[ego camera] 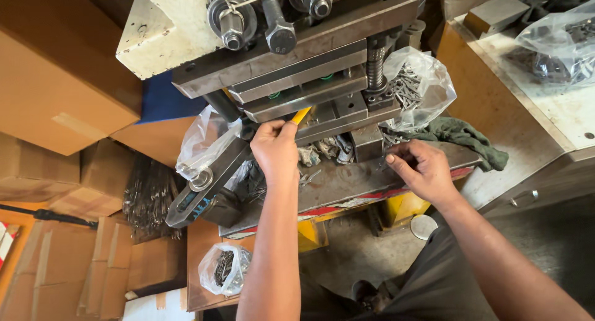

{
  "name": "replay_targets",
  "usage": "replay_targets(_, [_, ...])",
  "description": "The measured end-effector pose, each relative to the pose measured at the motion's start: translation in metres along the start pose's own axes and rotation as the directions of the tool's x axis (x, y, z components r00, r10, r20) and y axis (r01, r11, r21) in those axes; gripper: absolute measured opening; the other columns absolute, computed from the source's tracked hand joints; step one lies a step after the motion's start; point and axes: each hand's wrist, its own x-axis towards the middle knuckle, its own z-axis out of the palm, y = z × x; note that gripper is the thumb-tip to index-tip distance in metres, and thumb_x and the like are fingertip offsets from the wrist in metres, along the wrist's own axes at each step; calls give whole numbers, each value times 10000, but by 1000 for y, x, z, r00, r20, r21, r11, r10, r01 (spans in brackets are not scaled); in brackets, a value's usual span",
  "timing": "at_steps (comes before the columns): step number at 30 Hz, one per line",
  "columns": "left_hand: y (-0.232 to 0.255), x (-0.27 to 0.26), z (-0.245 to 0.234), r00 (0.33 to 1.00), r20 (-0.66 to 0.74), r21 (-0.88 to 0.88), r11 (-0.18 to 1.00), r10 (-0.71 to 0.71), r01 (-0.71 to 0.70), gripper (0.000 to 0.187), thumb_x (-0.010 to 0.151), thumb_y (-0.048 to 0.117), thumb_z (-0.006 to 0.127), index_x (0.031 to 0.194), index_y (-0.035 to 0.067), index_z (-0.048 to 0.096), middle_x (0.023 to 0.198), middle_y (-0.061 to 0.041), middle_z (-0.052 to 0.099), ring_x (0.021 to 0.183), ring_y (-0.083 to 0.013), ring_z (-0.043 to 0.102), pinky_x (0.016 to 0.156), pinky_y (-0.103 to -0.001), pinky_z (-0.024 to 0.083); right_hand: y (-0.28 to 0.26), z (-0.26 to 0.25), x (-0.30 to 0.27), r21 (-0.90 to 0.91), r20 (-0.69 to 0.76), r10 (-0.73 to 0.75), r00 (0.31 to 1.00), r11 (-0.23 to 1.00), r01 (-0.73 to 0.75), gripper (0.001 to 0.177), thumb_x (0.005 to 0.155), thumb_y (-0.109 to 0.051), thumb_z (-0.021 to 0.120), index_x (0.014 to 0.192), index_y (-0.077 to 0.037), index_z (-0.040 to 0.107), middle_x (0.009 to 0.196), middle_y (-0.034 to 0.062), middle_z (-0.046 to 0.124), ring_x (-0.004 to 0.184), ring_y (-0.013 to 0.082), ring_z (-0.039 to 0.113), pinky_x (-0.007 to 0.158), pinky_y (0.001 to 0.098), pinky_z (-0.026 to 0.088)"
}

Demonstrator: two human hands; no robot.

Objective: The person operates a manual press machine by repeatedly placing small metal pieces into the die and using a yellow tool to assist with positioning. The person then pulls a lever to activate the press and collects the processed pieces.

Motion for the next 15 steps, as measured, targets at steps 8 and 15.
replay_targets(8, [2, -7, 12, 999, 41, -2, 999, 35, -35, 133, 827, 3, 768, 914, -71, 699, 775, -46, 691, 657, -68, 584, 591, -228, 456, -1, -1, -2, -153, 0, -61, 998, 986, 60, 189, 893, -205, 771, 974, -36, 749, 816, 122, 692, 709, 229, 664, 661, 348, 524])
replay_targets(15, [8, -41, 7, 982, 140, 228, 961, 125, -155, 125, 860, 44, 782, 921, -36, 709, 766, -19, 704, 663, -53, 590, 591, -221, 479, 5, 2, -2, -64, -15, 22, 1000, 998, -23, 219, 892, -204, 770, 1024, -37, 714, 817, 105, 700, 693, 230, 655, 642, 334, 522])
